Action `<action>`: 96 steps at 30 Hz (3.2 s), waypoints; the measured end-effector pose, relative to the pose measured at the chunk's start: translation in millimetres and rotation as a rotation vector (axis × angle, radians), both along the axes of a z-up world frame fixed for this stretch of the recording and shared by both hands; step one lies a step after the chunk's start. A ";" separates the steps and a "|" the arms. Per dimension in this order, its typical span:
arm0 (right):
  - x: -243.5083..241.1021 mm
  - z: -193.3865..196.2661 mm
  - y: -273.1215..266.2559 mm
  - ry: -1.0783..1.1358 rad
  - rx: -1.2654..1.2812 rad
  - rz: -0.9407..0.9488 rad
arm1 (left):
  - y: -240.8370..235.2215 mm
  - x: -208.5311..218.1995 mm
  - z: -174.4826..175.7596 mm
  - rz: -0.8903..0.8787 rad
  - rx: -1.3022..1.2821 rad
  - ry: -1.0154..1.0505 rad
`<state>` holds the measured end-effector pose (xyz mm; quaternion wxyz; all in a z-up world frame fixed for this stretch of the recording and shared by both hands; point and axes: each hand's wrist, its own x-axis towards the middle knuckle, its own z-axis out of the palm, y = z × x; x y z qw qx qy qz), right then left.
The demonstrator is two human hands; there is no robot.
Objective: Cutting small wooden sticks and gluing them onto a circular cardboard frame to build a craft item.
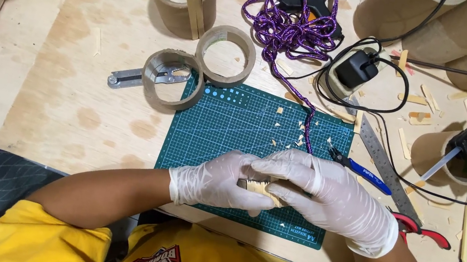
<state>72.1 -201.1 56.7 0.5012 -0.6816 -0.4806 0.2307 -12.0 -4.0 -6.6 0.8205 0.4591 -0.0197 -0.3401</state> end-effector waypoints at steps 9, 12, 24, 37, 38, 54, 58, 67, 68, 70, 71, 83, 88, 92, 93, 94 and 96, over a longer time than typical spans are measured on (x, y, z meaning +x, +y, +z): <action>4.3 -11.5 -1.9 -0.186 0.109 -0.051 | -15.3 -2.1 -34.4 0.171 0.319 -0.356; 9.2 -16.8 -20.6 -0.289 0.103 -0.084 | -9.6 6.6 -41.4 0.215 0.352 -0.344; 4.6 -107.9 -91.8 -0.973 0.369 -0.117 | -8.7 6.7 -41.7 0.339 0.236 -0.376; -6.6 -79.4 -58.4 -0.556 0.044 0.006 | -20.1 1.5 -33.9 0.332 0.184 -0.381; -6.8 -75.6 -62.2 -0.477 0.004 0.063 | -19.7 1.2 -32.5 0.331 0.209 -0.394; -7.7 -88.1 -66.8 -0.663 0.546 -0.239 | -28.7 0.5 -30.9 0.299 0.654 -1.164; -19.1 -97.9 -61.4 -0.657 0.395 -0.181 | -29.8 -3.1 -29.2 0.246 0.711 -1.168; -11.0 -77.6 -65.9 -0.373 0.081 0.104 | -29.4 -0.9 -25.2 0.335 0.794 -1.196; -8.2 -68.1 -69.1 -0.352 0.043 0.035 | -27.9 -0.5 -29.7 0.314 0.772 -1.175; -3.7 -32.7 -75.3 -0.332 0.013 -0.019 | -24.0 -1.7 -39.2 0.303 0.765 -1.151; -2.2 -7.0 -79.9 -0.303 -0.058 -0.424 | -23.1 -3.2 -44.7 0.341 0.733 -1.008; 98.6 -51.0 -271.2 -0.626 -0.737 -0.772 | -16.8 -2.0 -39.8 0.447 0.594 -0.737; 104.9 -61.5 -255.9 -0.531 -0.775 -0.817 | -13.2 -1.2 -44.3 0.467 0.683 -0.827; 98.9 -70.9 -245.4 -0.573 -0.864 -0.933 | -10.5 4.1 -25.0 0.487 0.936 -1.282; 98.2 -72.4 -242.9 -0.594 -0.785 -0.916 | -8.6 5.1 -18.4 0.494 1.101 -1.421; 95.6 -71.6 -243.3 -0.595 -0.786 -0.916 | -7.0 3.5 -23.6 0.495 1.100 -1.422; 91.8 -70.1 -241.3 -0.608 -0.721 -0.937 | -1.9 -0.8 -33.2 0.518 1.327 -1.584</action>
